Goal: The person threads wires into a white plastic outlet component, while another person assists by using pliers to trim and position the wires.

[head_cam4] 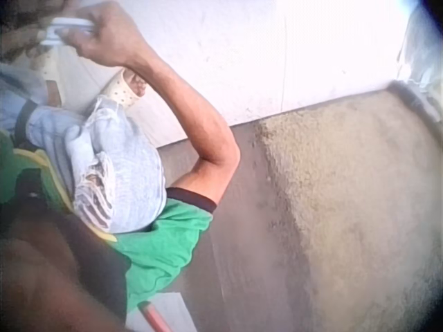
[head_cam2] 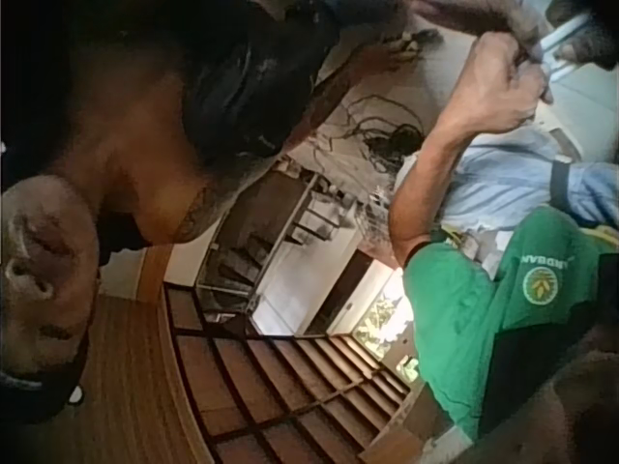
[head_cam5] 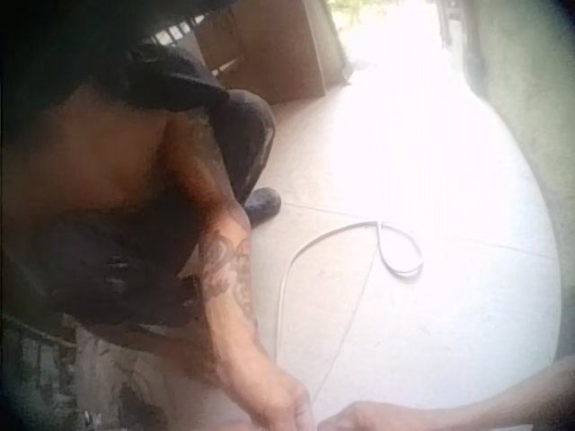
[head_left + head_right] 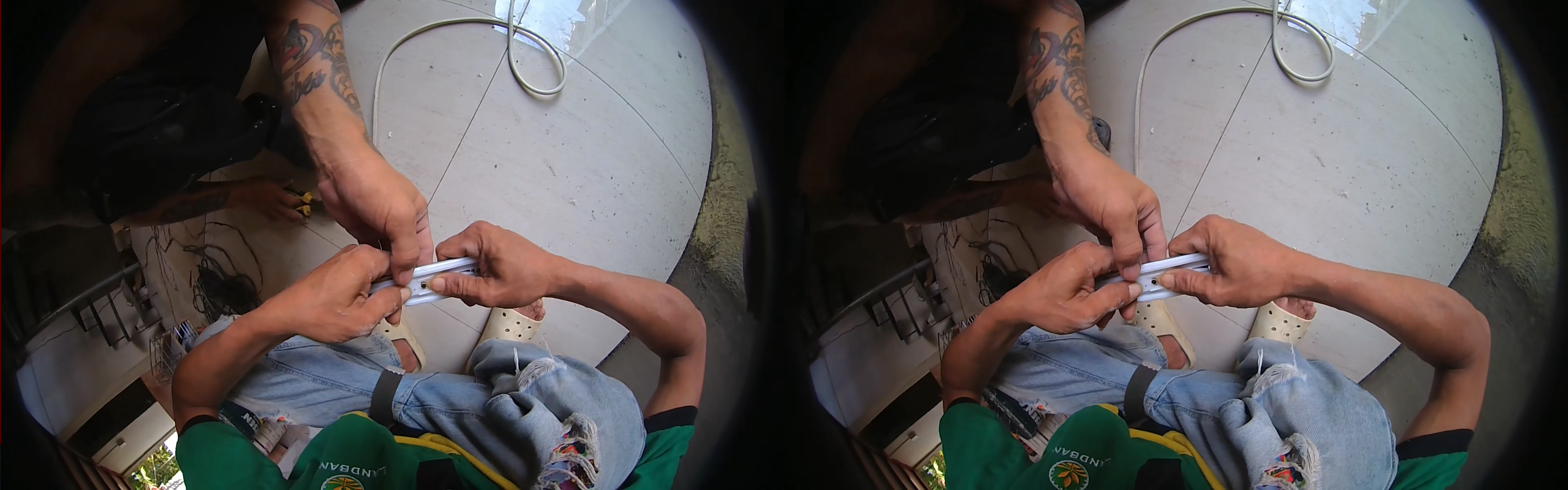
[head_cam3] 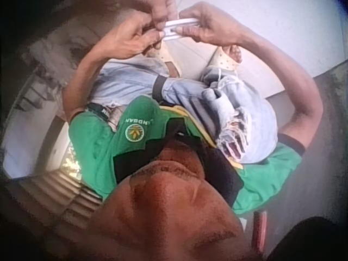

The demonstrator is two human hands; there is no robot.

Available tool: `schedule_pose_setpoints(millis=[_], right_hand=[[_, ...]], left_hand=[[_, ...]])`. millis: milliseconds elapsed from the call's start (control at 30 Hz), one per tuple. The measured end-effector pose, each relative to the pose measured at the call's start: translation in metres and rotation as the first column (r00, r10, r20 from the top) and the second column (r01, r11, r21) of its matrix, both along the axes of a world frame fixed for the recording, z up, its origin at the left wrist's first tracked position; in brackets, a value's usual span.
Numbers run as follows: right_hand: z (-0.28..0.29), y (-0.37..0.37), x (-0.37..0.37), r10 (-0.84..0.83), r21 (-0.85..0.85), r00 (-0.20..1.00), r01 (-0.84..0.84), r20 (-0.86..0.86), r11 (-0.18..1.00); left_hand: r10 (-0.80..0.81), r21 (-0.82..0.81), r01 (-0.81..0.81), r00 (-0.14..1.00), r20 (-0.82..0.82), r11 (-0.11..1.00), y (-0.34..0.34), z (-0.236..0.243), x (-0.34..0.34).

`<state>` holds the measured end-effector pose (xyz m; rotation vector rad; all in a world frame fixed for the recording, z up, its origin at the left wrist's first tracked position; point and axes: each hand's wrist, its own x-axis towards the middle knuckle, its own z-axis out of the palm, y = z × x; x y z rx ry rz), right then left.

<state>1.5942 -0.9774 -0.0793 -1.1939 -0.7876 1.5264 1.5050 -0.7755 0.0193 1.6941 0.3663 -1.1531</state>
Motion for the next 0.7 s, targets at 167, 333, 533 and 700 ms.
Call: schedule_pose_setpoints(millis=[167, 333, 533, 700], right_hand=[[-0.003, 0.0, -0.001, 0.019, -0.024, 1.0, -0.02, -0.025, 1.0], [-0.006, 0.001, -0.002, 0.002, -0.017, 1.0, -0.002, -0.008, 1.0], [-0.008, 0.002, -0.002, -0.007, 0.008, 0.998, 0.008, -0.067, 1.0], [-0.008, 0.001, 0.0, 0.013, -0.018, 0.999, -0.014, -0.049, 1.0]], left_hand=[[-0.012, 0.038, 0.012, 1.0, -0.008, 0.999, 0.0, -0.001, 0.0], [0.001, 0.075, 0.0, 1.0, -0.016, 0.997, -0.001, -0.004, -0.001], [-0.003, 0.119, -0.012, 0.992, 0.124, 0.993, -0.003, -0.01, -0.009], [-0.102, 0.209, 0.067, 0.981, 0.164, 0.976, -0.004, -0.008, -0.008]])
